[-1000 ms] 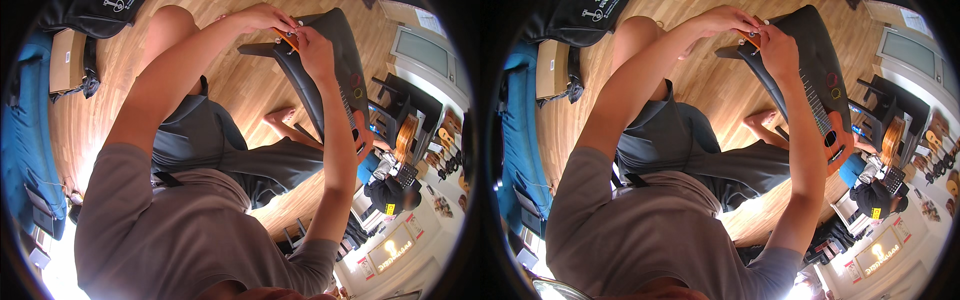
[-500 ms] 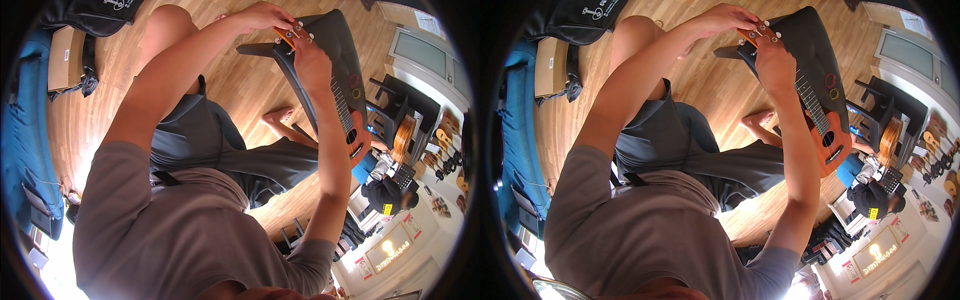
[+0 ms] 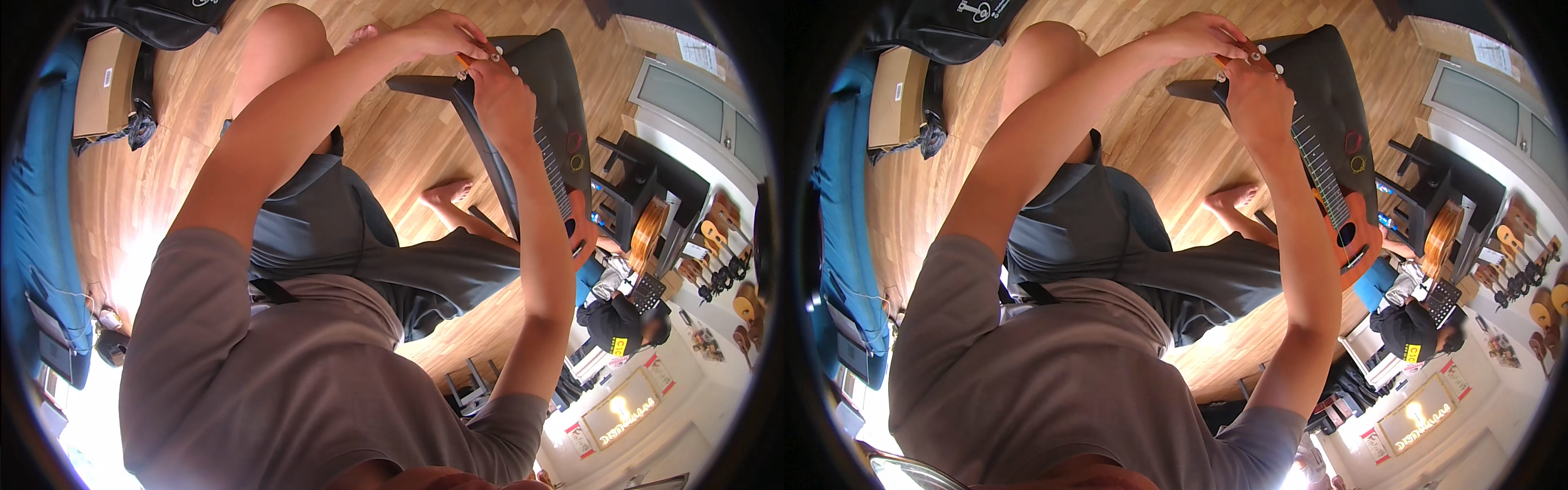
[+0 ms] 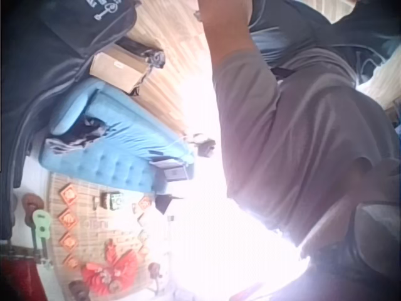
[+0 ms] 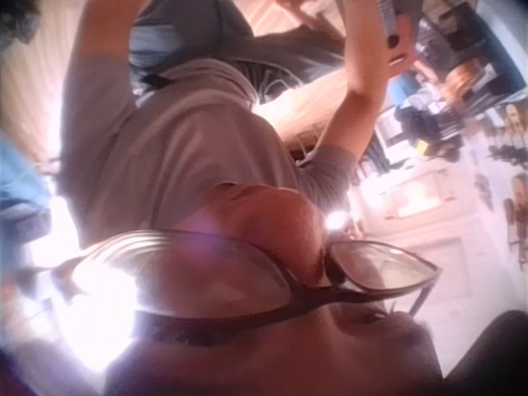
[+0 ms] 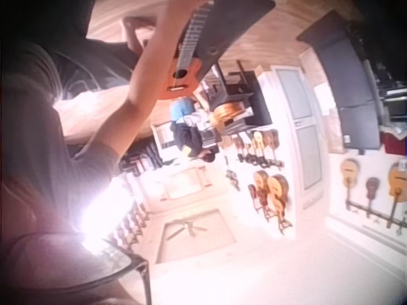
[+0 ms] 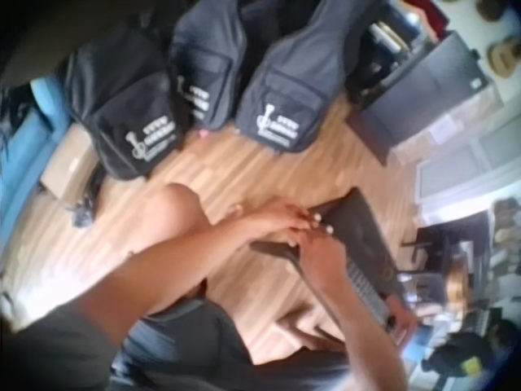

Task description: The person sits on the floor and tunes a small acoustic guitar by turning the tuning pegs on the headstock. They repeatedly pluck the strings and adjust the pegs to change the pitch.

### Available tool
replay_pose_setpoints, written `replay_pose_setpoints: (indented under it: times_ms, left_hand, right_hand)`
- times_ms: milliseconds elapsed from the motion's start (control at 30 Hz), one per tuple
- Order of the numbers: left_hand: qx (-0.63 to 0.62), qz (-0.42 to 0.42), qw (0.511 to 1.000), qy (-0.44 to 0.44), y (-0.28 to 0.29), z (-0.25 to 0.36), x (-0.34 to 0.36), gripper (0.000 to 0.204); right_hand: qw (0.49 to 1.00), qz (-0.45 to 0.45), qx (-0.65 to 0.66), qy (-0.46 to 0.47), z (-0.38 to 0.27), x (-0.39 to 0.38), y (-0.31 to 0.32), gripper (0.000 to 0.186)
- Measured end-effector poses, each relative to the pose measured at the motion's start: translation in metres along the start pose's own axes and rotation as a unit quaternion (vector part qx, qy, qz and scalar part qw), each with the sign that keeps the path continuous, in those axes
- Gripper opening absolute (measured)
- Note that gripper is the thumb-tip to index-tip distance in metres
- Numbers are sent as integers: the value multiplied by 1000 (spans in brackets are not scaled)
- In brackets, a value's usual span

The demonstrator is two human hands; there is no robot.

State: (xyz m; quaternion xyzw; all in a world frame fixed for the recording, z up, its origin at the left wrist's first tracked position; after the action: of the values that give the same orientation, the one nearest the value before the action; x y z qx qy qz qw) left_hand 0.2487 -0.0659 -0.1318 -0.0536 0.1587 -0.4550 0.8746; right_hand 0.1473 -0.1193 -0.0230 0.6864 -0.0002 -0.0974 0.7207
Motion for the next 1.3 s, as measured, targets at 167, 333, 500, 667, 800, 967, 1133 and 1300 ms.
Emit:
replay_pose_setpoints:
  times_ms: [167, 333, 500, 667, 800, 967, 1133, 1300]
  left_hand:
    - [-55, -11, 998, 34, 4, -9, 1, 35]
    - [-70, -4, 996, 55, 4, -13, 1, 32]
    - [-131, -4, 989, 75, 4, -16, -1, 30]
    - [-117, -6, 990, 78, 3, -14, -4, 34]
    - [-109, -2, 992, 70, 3, -11, -7, 33]
    - [-104, 19, 993, 54, 7, -16, -2, 30]
    - [-117, 11, 992, 54, 7, -20, 1, 27]
    - [-108, 20, 993, 51, 10, -18, 0, 26]
  right_hand:
    - [999, -12, 7, 34, -2, 19, 2, 20]
    - [998, -26, 51, -9, 12, 32, 2, 21]
    - [996, -9, 76, -41, 20, 41, 9, 20]
    - [992, 0, 89, -87, 29, 39, 9, 20]
    - [988, 15, 113, -109, 43, 33, 8, 20]
    - [983, 37, 155, -92, 55, 16, 5, 19]
    - [984, 48, 152, -76, 55, 3, 7, 19]
    - [999, 35, 26, -10, 35, -8, 16, 19]
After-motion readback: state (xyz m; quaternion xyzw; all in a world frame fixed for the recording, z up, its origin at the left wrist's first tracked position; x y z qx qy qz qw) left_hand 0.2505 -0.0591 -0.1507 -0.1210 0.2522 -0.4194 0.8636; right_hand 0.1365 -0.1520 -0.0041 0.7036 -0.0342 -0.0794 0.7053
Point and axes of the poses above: each hand's wrist, its own x-axis towards the middle knuckle, its own y-axis out of the back of the hand, z = x × y, the point moved 7 cm from there along x, towards the middle knuckle, and after that the axes turned 3 degrees about -x, right-handed, at the moved point
